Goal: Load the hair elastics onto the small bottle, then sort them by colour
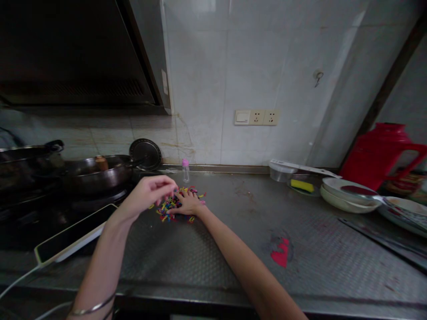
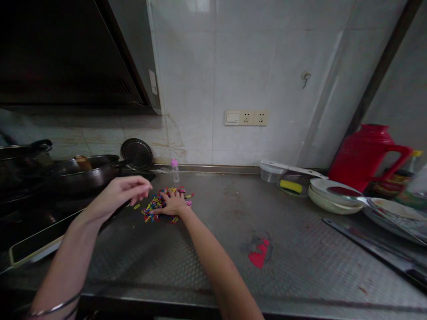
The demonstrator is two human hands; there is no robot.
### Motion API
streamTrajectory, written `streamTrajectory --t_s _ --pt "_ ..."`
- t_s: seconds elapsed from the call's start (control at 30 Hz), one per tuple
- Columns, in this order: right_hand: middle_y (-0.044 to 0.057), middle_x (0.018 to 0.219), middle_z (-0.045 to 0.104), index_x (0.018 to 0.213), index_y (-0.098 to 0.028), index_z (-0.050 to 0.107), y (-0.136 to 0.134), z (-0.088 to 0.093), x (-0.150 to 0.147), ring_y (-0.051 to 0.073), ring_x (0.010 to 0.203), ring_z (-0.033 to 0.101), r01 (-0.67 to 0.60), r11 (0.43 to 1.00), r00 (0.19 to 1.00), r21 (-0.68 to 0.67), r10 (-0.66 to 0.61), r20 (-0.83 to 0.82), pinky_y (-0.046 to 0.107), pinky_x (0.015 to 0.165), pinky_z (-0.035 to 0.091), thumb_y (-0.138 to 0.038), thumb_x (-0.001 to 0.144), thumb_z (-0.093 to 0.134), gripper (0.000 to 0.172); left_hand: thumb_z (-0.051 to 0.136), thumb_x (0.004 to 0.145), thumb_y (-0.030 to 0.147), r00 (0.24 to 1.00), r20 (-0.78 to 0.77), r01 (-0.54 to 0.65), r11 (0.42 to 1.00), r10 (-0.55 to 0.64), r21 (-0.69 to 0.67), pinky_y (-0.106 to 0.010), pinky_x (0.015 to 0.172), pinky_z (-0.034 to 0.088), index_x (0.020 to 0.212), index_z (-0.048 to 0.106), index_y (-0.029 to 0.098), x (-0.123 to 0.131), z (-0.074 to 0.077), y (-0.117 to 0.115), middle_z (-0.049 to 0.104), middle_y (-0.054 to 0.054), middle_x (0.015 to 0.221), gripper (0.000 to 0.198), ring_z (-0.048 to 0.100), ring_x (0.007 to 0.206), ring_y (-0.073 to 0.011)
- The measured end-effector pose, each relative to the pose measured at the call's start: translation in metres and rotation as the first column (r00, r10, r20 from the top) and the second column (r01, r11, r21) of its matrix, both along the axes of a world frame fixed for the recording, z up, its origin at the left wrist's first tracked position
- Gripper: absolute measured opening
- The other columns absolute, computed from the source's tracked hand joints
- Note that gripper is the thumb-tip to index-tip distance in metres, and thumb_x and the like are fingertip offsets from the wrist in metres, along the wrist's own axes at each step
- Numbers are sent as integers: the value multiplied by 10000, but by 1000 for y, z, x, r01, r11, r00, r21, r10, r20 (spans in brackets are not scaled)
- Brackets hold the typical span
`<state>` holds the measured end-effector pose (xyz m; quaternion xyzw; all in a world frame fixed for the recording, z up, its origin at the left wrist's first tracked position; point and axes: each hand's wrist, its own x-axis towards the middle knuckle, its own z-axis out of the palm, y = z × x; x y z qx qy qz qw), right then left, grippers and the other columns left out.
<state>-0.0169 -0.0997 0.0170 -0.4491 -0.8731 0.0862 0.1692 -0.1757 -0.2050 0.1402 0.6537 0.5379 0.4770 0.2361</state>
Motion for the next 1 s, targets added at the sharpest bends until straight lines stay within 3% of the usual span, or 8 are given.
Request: streamTrajectory --t_s 0.07,0.13,0.3,0.5,0.7,0.8,0.9,1.0 --pt "97 1349 339 1309 -331 340 -4 0 -9 351 1223 287 1 999 1000 43 -1 10 544 962 200 -709 630 480 790 560 670 379 997 -62 43 997 -47 -71 -212 470 429 848 643 156 -3 4 26 641 -42 733 298 582 643 -155" --pt "112 1279 401 1224 -287 461 -9 -1 -17 340 1180 331 15 995 1000 96 -17 19 532 933 245 -682 655 479 693 532 656 381 992 -120 -50 993 37 -109 -211 469 421 842 637 141 -11 -4 58 646 -45 735 321 583 639 -162" --pt "134 1121 495 1104 -185 536 -14 -4 -29 290 1074 417 4 975 1000 222 -6 9 466 866 338 -540 761 448 502 460 698 327 895 -396 -239 970 205 -37 -250 699 444 789 649 138 -33 -64 118 670 -77 839 283 604 801 -201" --pt "134 1023 561 1034 -137 529 -13 0 -31 233 951 532 -117 964 993 238 110 46 360 794 418 -396 822 413 354 364 798 354 830 -554 -102 994 62 -41 -284 862 394 855 647 162 -37 -124 129 653 -101 980 347 575 952 -213" --pt "148 939 622 1031 -132 512 -11 4 -32 242 836 602 -29 986 1000 163 27 13 338 708 436 -341 848 372 311 258 848 383 891 -447 -128 988 78 -84 -292 931 360 1059 585 164 -39 -129 123 586 -83 1152 446 519 1082 -196" --pt "127 878 643 968 -139 538 -2 10 -25 214 814 606 51 988 994 144 -37 -102 289 695 419 -335 842 391 275 258 850 433 907 -417 13 995 -55 -102 -286 983 315 1175 517 161 -31 -125 115 527 -72 1236 497 464 1153 -184" --pt "84 818 653 875 -156 572 13 19 -5 165 745 594 142 983 955 116 -105 -279 234 652 397 -329 820 421 236 347 821 492 839 -502 199 977 -210 -76 -317 1012 279 1260 436 183 -13 -122 102 462 -64 1302 545 405 1201 -200" --pt "51 725 645 789 -151 594 27 28 24 131 644 557 245 965 868 91 -176 -464 212 597 375 -295 791 424 222 444 760 557 734 -644 263 965 -216 -24 -350 1010 268 1286 400 220 10 -119 92 424 -73 1327 626 366 1219 -236"
